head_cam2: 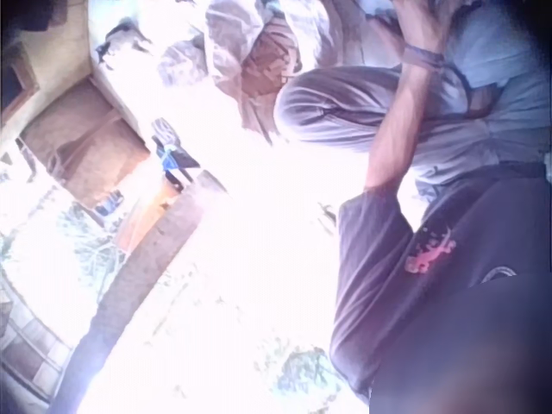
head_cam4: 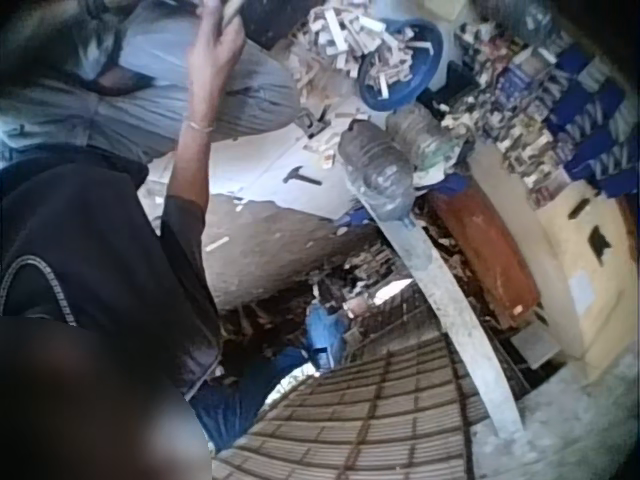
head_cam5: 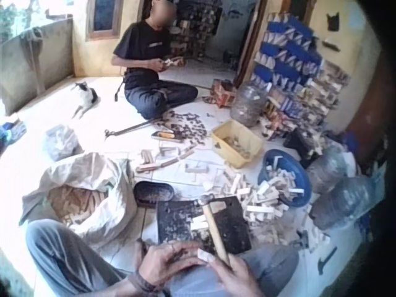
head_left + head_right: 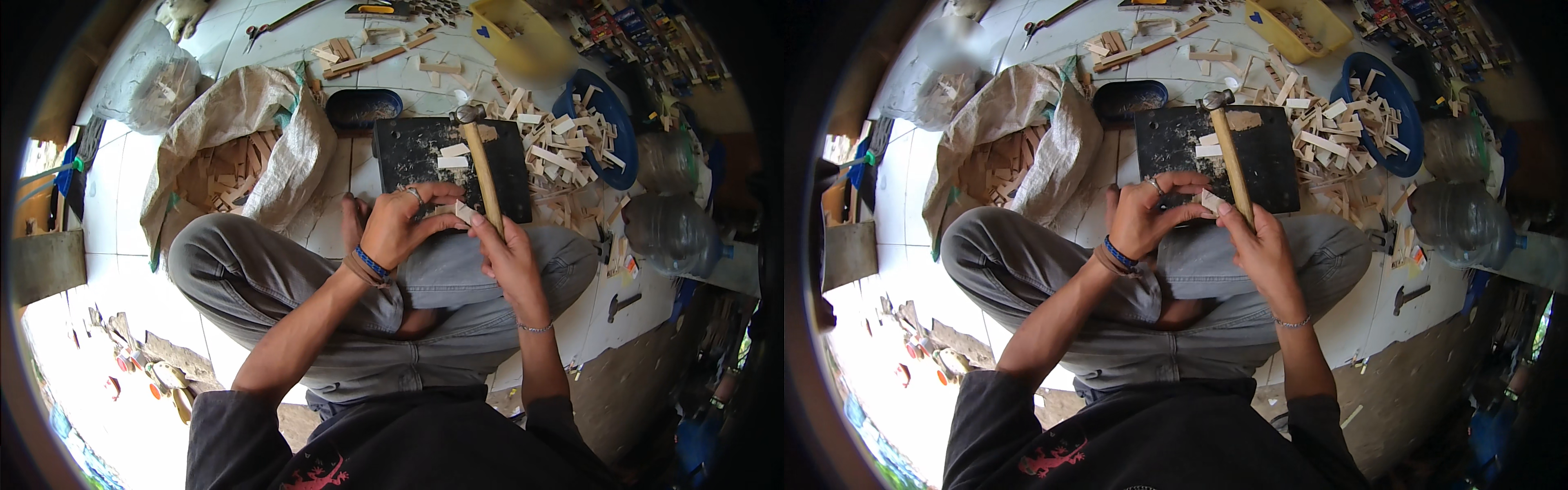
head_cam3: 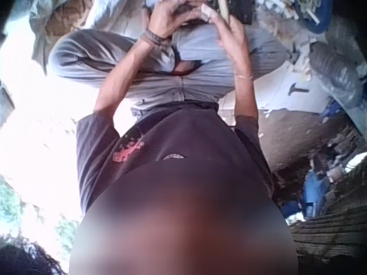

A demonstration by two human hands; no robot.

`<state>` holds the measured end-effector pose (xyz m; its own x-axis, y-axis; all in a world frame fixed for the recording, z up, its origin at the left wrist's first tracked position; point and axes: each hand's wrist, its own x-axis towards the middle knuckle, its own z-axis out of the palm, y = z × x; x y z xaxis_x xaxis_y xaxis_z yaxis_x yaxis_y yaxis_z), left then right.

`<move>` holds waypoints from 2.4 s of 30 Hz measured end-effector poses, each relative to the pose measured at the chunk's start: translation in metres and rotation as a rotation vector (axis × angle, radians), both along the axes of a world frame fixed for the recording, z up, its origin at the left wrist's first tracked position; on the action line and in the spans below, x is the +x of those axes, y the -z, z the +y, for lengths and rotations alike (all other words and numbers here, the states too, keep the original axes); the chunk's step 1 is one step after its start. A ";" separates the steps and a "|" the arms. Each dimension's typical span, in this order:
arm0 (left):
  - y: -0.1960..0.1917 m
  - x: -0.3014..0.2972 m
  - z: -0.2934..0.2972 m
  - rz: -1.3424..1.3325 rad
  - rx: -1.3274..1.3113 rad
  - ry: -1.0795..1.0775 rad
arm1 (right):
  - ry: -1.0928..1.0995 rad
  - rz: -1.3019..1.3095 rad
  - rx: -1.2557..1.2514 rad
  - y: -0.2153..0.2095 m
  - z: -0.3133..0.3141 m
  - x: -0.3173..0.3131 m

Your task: The person sits on the floor and uses a hammer and chisel to carve small wooden pieces. They repeatedly position the chisel on the wood and strike it with the hammer, then inspect the carved pieces.

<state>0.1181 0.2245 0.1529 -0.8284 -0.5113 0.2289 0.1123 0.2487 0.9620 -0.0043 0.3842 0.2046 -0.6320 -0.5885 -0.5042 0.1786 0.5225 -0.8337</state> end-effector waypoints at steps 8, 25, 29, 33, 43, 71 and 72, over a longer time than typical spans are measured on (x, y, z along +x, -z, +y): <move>-0.004 0.001 -0.003 -0.005 0.095 0.024 | -0.051 0.027 0.011 -0.001 0.000 -0.007; 0.001 0.000 -0.004 0.010 0.144 0.069 | -0.087 -0.004 0.005 -0.004 0.000 -0.012; 0.003 -0.002 -0.004 0.061 0.102 0.080 | -0.067 -0.015 -0.002 -0.004 -0.001 -0.011; 0.005 -0.006 -0.003 0.132 -0.014 0.054 | -0.078 0.015 0.004 -0.004 -0.002 -0.010; 0.011 -0.007 -0.004 0.134 0.072 0.069 | -0.096 0.079 0.042 -0.004 -0.003 -0.009; 0.013 -0.009 -0.005 0.130 0.143 0.098 | -0.205 0.572 0.012 -0.029 0.017 -0.003; 0.014 -0.009 -0.004 0.135 0.137 0.098 | -0.216 0.619 0.031 -0.041 0.030 -0.001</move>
<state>0.1090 0.2201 0.1391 -0.8422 -0.4638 0.2751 0.2595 0.0985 0.9607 -0.0051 0.4138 0.2454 -0.6803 -0.7255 -0.1041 -0.4407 0.5184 -0.7329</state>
